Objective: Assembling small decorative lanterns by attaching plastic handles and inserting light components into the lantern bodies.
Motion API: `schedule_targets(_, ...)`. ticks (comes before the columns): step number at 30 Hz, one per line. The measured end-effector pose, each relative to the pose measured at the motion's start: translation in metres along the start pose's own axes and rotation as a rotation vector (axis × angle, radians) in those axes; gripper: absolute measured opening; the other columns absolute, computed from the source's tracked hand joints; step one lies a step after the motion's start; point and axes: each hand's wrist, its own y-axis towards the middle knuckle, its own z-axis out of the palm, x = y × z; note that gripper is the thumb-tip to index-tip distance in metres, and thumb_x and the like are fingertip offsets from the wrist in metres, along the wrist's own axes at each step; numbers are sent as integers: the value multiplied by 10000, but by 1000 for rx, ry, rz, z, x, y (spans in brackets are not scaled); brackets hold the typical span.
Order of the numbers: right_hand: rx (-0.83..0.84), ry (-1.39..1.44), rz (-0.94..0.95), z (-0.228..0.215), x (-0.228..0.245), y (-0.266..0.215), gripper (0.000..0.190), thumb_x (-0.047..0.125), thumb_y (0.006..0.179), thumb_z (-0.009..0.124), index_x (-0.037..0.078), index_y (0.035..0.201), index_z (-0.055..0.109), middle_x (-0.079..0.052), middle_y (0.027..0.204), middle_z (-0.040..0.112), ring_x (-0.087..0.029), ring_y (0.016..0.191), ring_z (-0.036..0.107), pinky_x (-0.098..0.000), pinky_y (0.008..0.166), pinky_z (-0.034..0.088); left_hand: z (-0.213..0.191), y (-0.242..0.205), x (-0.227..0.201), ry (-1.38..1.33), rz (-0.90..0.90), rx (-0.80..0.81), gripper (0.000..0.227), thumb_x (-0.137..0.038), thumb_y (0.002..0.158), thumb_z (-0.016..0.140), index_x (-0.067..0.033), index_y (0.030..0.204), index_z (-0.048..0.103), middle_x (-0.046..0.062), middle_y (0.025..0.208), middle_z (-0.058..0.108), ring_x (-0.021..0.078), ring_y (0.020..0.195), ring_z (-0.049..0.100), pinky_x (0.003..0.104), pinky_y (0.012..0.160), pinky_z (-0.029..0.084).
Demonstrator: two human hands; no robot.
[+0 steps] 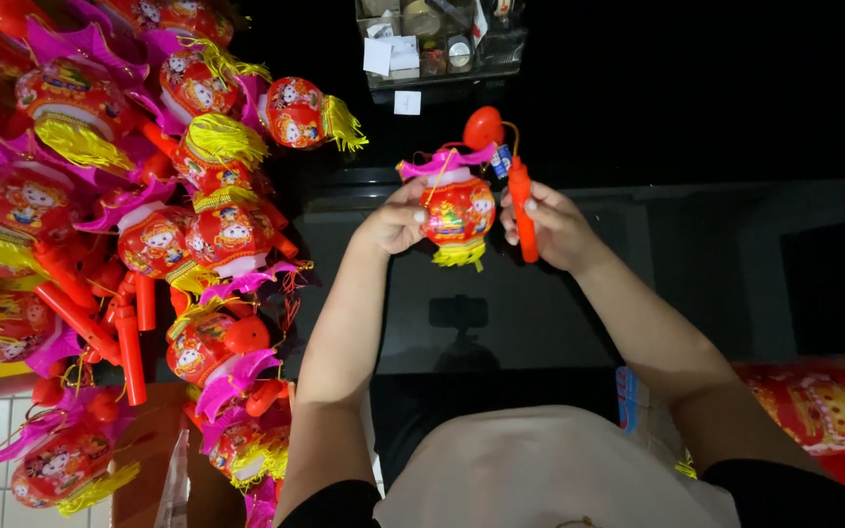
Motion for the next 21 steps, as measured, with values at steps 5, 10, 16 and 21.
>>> schedule_targets(5,40,-112,22,-28,-18,5,387,128,959,661,-92,1268,583,-241,1113,669,-289,893,715,-423,701,636,27,-3,-8,142,-46,-67,687,14,733,742,81,1372,497,246,1134,682,320,963,734,459,782,643)
schedule_targets(10,17,-177,8,-40,-25,10,368,125,976,641,-66,1287,597,-203,1111,675,-254,930,715,-402,726,636,49,-9,-14,340,-107,-204,569,21,768,804,62,1285,570,188,1096,717,250,937,736,405,805,633)
schedule_targets(16,141,-69,-97,-28,3,1,287,64,953,621,9,1235,628,-195,863,634,-43,489,444,-134,397,362,72,-20,-8,997,119,-78,676,-86,694,958,68,1260,622,246,1167,688,399,1120,653,563,958,526)
schedule_targets(21,187,-384,-289,13,39,-14,313,-81,815,770,-35,1115,696,-158,995,700,-189,809,696,-313,632,573,91,-33,23,1197,333,-219,761,-44,551,1001,32,1206,620,264,1089,683,452,1074,675,578,970,513)
